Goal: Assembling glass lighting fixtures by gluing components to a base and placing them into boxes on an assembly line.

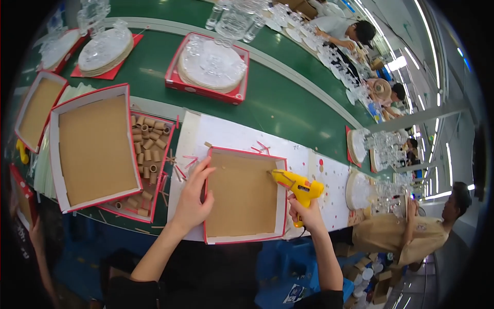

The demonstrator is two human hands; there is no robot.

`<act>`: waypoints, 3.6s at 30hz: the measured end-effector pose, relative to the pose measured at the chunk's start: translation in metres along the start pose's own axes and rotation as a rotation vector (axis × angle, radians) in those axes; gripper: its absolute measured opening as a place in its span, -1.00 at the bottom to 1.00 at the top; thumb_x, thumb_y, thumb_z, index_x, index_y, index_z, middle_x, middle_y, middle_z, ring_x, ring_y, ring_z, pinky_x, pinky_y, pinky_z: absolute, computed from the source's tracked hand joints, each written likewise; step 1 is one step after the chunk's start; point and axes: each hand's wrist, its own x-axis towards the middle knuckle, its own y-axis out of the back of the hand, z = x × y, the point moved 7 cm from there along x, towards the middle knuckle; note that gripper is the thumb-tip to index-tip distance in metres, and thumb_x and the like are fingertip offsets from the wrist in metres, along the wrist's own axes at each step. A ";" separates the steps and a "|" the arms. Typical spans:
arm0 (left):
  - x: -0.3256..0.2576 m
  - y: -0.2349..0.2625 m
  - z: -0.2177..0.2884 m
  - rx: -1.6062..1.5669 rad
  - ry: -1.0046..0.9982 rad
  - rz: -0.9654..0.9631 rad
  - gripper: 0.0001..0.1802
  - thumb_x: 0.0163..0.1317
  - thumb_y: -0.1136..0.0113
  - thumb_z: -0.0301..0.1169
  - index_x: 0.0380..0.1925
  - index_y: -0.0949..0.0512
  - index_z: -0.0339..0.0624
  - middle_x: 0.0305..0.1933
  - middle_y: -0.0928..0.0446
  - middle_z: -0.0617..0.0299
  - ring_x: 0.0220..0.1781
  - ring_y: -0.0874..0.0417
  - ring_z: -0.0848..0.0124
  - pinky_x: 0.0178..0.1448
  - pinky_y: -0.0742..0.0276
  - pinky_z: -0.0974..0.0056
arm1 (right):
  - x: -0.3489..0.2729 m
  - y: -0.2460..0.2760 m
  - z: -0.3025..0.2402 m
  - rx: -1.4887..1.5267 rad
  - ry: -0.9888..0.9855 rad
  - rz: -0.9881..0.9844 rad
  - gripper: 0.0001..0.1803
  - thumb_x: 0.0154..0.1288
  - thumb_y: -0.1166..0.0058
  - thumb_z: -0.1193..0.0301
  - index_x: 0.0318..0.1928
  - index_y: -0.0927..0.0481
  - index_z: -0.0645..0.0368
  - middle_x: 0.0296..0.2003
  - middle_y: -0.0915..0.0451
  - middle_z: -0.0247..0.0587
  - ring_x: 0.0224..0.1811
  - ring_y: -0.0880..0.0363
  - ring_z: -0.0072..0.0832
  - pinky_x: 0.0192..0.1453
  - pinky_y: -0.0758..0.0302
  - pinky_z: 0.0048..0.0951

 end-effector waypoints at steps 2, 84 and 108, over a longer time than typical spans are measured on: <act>-0.001 0.000 0.001 0.001 0.004 -0.008 -0.43 0.02 0.01 -0.68 0.14 -0.36 -0.34 0.41 -0.25 -0.12 0.49 -0.23 -0.01 0.51 -0.13 0.09 | 0.001 -0.002 -0.001 0.008 -0.036 -0.011 -0.84 0.29 -0.15 0.47 -0.21 -0.45 0.24 -0.65 -0.39 -0.34 -0.72 -0.37 -0.57 -0.66 -0.29 -0.55; -0.001 -0.006 -0.003 0.003 0.000 -0.005 -0.44 0.00 0.00 -0.67 0.12 -0.39 -0.35 0.42 -0.24 -0.14 0.49 -0.22 -0.01 0.51 -0.14 0.10 | -0.116 0.017 0.070 -0.099 -0.271 -0.092 -0.80 0.27 -0.22 0.49 -0.18 -0.45 0.16 -0.56 -0.48 -0.34 -0.65 -0.46 -0.57 -0.58 -0.38 -0.56; 0.031 0.122 0.110 -0.081 -0.184 0.205 -0.63 0.28 -0.04 -0.55 0.11 -0.44 -0.27 0.04 -0.57 0.10 0.17 -0.55 0.30 0.27 -0.42 0.24 | 0.008 0.145 0.181 0.507 -0.232 0.266 -0.55 0.35 -0.17 0.13 0.06 -0.53 0.19 -0.15 -0.65 -0.19 -0.16 -0.64 -0.36 -0.29 -0.63 -0.30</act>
